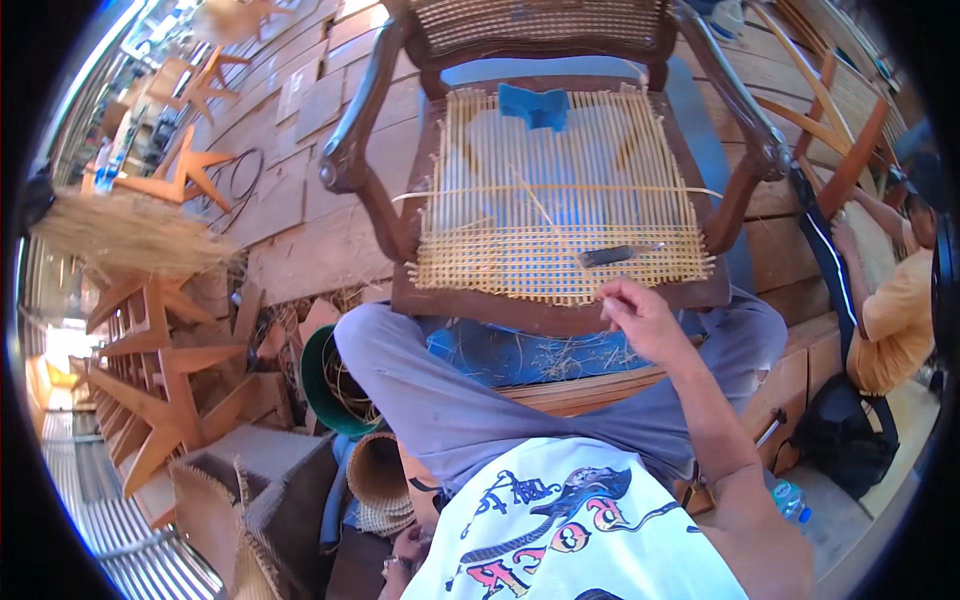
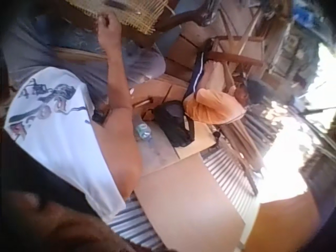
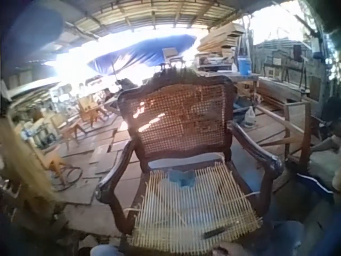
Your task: Weaving cane or rattan strips onto a wooden chair frame to repair the seat.
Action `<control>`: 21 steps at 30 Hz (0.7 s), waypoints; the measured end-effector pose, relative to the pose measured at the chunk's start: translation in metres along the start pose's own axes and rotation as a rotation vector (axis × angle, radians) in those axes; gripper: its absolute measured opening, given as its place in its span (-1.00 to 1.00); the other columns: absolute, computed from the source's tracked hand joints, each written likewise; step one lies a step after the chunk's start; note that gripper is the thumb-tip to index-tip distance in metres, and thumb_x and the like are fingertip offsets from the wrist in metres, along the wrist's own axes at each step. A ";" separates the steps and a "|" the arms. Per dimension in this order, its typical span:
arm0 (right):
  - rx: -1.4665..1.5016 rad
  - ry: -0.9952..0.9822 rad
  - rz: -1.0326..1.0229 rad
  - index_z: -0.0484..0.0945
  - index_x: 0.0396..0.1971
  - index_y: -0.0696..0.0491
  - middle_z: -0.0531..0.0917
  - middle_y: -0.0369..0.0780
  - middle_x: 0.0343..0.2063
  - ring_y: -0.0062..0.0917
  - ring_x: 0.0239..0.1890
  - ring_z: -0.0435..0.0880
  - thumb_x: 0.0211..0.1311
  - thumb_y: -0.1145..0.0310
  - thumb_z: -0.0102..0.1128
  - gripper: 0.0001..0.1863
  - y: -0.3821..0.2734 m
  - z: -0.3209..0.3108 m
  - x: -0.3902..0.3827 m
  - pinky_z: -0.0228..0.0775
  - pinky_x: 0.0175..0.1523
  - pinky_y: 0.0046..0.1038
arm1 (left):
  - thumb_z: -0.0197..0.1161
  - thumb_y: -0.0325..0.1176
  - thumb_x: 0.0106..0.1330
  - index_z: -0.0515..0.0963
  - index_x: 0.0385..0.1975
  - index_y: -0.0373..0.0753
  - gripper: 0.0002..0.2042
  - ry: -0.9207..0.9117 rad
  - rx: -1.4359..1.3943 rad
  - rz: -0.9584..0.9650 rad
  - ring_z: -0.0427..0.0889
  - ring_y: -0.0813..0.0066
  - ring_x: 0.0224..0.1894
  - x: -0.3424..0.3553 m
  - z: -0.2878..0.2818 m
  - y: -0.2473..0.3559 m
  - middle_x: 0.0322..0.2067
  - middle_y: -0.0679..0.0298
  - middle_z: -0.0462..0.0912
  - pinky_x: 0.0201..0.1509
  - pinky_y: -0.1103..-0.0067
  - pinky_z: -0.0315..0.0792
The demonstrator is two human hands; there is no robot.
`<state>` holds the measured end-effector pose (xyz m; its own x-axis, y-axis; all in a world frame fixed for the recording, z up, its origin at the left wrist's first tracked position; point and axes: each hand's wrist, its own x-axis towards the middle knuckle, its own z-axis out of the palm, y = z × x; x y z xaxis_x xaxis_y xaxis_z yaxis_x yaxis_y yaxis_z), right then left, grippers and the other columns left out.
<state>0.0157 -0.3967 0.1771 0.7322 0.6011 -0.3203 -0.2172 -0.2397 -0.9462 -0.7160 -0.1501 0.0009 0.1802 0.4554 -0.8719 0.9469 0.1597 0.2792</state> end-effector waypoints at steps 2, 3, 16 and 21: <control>-0.067 0.052 -0.001 0.55 -0.20 0.13 0.58 -0.35 -0.39 -0.71 -0.40 0.51 0.31 0.50 0.06 -0.87 -0.003 -0.006 0.003 0.41 -0.27 -0.64 | 0.54 -0.25 -0.12 0.49 0.04 -0.29 -0.36 0.129 0.405 0.000 0.61 0.14 0.00 0.007 -0.010 -0.010 -0.03 0.06 0.62 0.13 0.39 0.45; -0.086 0.050 -0.016 0.55 -0.20 0.13 0.58 -0.35 -0.39 -0.71 -0.40 0.51 0.31 0.50 0.06 -0.87 -0.005 -0.008 0.000 0.41 -0.27 -0.64 | 0.58 -0.21 -0.21 0.49 0.05 -0.22 -0.29 0.097 0.656 -0.015 0.61 0.05 0.00 -0.005 -0.017 0.026 0.00 0.03 0.60 0.10 0.35 0.48; -0.603 -0.404 -0.535 0.59 -0.36 0.12 0.54 -0.14 -0.41 -0.23 -0.30 0.58 0.13 0.42 0.18 -0.88 -0.047 0.082 -0.035 0.44 -0.21 -0.30 | 0.26 -0.34 0.28 0.49 -0.04 -0.32 -0.69 -0.106 0.209 1.052 0.62 0.30 -0.41 -0.154 0.072 0.566 -0.41 0.18 0.65 -0.32 0.53 0.48; -0.380 -0.292 -0.203 0.64 -0.42 0.15 0.59 -0.25 -0.52 -0.59 -0.44 0.55 0.12 0.44 0.30 -0.90 -0.040 -0.033 -0.054 0.36 -0.30 -0.53 | 0.34 -0.42 0.16 0.61 -0.38 -0.30 -0.89 0.031 0.463 1.147 0.60 0.41 -0.48 -0.136 -0.012 0.571 -0.50 0.19 0.61 -0.38 0.55 0.46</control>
<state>0.0058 -0.4446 0.2336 0.5124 0.8392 -0.1824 0.2001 -0.3233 -0.9249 -0.2033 -0.1102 0.2837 0.9672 0.1491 -0.2056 0.2519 -0.6669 0.7013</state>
